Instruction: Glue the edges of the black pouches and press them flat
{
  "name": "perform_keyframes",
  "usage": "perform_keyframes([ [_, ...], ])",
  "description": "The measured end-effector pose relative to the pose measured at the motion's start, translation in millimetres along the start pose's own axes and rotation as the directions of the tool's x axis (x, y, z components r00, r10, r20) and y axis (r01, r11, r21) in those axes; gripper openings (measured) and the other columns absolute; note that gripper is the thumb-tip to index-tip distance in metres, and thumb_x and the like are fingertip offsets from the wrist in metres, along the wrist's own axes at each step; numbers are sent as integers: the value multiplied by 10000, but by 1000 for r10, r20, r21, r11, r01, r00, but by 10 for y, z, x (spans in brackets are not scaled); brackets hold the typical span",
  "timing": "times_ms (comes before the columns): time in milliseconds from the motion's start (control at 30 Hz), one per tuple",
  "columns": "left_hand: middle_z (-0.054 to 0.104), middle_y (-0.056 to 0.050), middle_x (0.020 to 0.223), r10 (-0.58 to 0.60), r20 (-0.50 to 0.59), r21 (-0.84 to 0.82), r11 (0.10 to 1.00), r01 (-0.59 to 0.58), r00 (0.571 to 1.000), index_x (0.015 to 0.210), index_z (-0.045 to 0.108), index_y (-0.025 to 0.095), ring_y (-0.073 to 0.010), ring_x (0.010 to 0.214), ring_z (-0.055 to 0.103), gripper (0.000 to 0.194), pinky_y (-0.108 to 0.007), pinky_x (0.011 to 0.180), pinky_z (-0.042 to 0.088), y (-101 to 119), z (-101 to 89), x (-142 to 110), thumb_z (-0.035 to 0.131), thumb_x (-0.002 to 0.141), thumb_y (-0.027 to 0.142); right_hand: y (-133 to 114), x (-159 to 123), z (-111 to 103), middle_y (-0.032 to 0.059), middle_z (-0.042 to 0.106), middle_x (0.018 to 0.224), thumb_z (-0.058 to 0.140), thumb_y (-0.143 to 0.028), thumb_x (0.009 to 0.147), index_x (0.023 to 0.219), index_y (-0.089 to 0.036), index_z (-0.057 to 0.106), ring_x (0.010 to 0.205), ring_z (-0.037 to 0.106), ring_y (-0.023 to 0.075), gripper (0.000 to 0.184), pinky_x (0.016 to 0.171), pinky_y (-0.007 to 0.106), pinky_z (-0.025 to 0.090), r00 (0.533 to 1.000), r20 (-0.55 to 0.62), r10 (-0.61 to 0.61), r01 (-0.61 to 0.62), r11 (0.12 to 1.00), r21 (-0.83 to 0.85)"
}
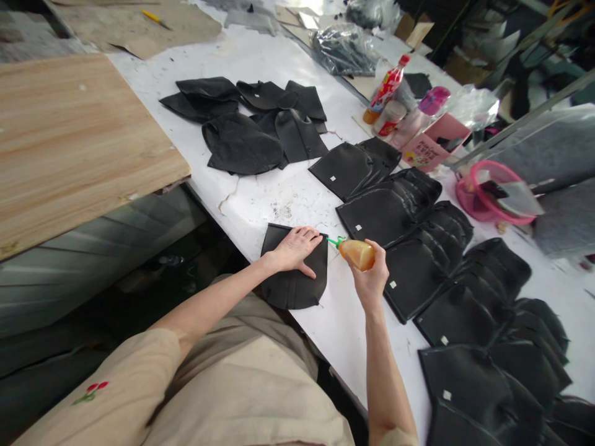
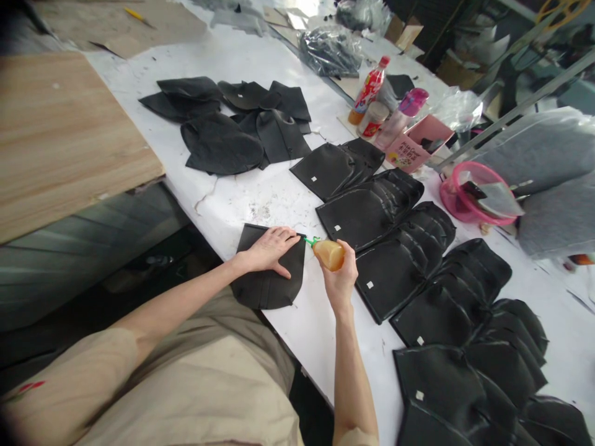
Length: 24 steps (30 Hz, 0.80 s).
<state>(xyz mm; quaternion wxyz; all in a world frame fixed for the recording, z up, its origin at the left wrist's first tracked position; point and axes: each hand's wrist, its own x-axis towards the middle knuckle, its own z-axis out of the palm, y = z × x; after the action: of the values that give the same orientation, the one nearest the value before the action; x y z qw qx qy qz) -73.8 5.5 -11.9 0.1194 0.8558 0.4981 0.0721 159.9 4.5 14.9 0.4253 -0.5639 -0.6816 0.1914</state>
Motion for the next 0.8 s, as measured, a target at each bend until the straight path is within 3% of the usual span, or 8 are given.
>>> perform_keyframes([
  [433, 567, -204, 1413, -1, -5, 10, 1000, 1, 1000, 1378, 534, 110, -344, 1344, 482, 955, -415, 1136, 292, 1, -1, -1, 779, 700, 737, -6, 16, 2, 73, 683, 1129, 814, -504, 781, 1208, -216, 632, 964, 657, 249, 546, 868, 384, 537, 1000, -3, 20, -20, 1000, 10],
  [800, 564, -198, 1418, 3, 4, 21, 1000, -3, 1000, 1376, 542, 100, -350, 1342, 471, 962, -421, 1126, 297, -6, 12, 4, 740, 713, 769, -118, -153, -180, 61, 690, 1091, 806, -515, 785, 1208, -218, 635, 892, 661, 233, 544, 804, 361, 539, 996, 35, 76, -76, 997, -1],
])
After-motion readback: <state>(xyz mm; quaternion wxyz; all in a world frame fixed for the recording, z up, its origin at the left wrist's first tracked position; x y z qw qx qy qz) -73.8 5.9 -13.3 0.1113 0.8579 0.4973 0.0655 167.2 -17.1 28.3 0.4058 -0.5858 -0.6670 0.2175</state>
